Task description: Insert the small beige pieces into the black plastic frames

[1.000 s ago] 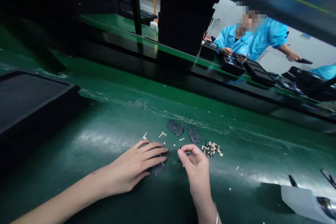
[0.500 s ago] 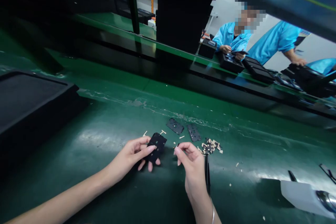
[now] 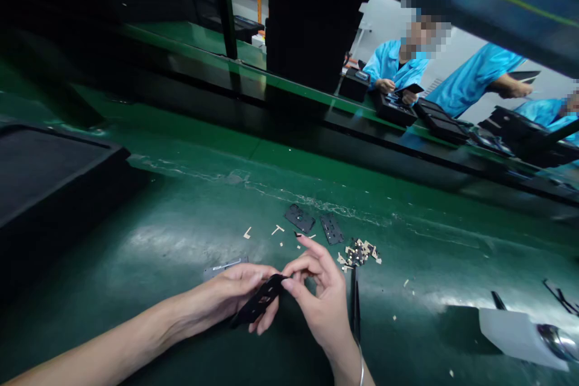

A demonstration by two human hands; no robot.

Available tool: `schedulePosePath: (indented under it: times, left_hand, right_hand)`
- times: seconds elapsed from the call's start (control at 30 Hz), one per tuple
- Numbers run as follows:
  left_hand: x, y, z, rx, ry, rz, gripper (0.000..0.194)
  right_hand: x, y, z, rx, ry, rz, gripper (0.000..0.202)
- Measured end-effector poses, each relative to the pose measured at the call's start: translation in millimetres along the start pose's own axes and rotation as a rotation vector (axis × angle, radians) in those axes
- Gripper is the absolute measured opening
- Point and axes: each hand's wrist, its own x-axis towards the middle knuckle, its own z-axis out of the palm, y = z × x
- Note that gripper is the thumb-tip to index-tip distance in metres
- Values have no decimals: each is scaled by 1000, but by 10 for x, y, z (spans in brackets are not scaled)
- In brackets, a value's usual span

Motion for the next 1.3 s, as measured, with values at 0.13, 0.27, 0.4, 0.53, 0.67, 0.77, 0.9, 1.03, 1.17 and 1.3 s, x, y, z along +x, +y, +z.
schedulePosePath:
  times: [0.13,0.27,0.4,0.53,0.67,0.77,0.9,1.03,1.17,1.3]
  left_hand:
    - [7,-61,-26,-18,86,34,39]
    - [4,-85,-27,152,244,163,33]
    - [1,-114,-4,337,385,174,28]
    - [-4,-130,25,572,529,168,19]
    - [-20,-119,56,800,574,200,18]
    - [-36,-120,77,873,560,196,15]
    - [-52,-127,97,941,549,209,14]
    - [-65,-121,114,974,546,232,14]
    - [-71,-114,123,985,539,236,14]
    - [-70,-112,116,987,538,236,13]
  right_hand:
    - [-12,10,18,-39,-1,11,47]
    - [-14,82,8,-59,219,60,17]
    - [-24,113,32,-34,218,158,14]
    - [-41,60,107,-144,171,192,14]
    - [-43,-6,166,-292,152,177,12]
    - [-39,-18,190,-345,157,154,10]
    - [-44,-6,204,-371,145,125,8]
    - [-46,-10,210,-383,135,126,8]
    - [-39,-20,208,-383,123,130,9]
    - [-31,-21,202,-388,116,140,9]
